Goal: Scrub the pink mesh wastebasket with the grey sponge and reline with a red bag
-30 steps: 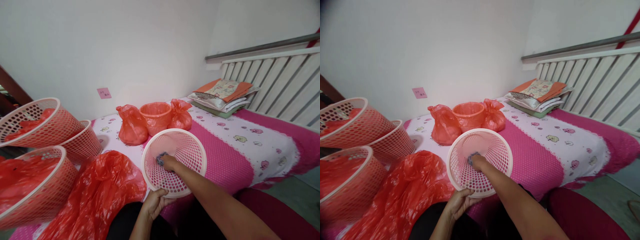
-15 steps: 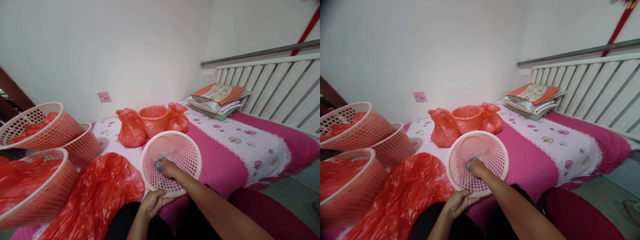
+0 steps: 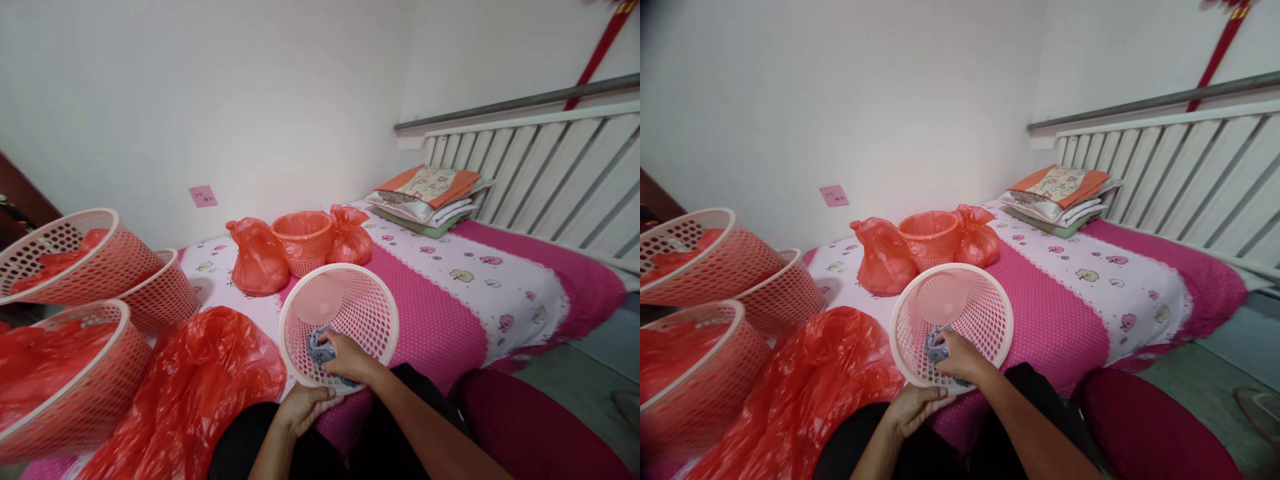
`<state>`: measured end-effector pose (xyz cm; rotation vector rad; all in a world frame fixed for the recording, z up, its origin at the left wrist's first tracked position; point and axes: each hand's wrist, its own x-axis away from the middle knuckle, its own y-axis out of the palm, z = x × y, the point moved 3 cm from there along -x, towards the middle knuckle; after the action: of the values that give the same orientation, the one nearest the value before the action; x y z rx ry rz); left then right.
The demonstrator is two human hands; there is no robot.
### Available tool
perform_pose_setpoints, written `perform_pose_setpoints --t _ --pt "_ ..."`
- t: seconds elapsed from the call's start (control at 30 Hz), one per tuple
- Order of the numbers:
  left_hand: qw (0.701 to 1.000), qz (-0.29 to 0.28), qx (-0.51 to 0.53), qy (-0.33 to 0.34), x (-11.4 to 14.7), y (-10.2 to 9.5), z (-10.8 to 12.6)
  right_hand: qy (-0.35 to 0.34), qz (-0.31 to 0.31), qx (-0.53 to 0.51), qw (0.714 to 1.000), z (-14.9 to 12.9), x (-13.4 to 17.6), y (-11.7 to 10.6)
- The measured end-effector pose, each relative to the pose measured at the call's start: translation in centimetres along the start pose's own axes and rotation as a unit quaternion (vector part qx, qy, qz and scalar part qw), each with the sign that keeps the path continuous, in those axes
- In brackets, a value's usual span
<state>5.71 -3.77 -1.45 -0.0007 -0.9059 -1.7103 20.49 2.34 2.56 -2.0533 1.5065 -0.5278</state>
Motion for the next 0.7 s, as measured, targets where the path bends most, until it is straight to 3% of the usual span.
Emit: perform_pose_setpoints --t 0.13,0.2,0.47,0.7 --pt "1.0 0.0 -0.006 0.003 -0.1 0.0 0.0 -0.006 0.019 -0.147 0.989 1.1 1.0 0.1" --pt "1.0 -0.002 -0.01 0.003 -0.2 0.0 0.0 -0.006 0.025 -0.173 0.985 1.7 1.4 0.1" --pt "1.0 -0.015 -0.014 0.0 -0.4 -0.3 -0.5 -0.01 0.014 -0.104 0.994 3.1 2.4 1.1" --pt "1.0 -0.013 -0.014 0.006 -0.4 -0.4 -0.7 -0.052 0.044 -0.013 0.998 1.7 2.0 2.1"
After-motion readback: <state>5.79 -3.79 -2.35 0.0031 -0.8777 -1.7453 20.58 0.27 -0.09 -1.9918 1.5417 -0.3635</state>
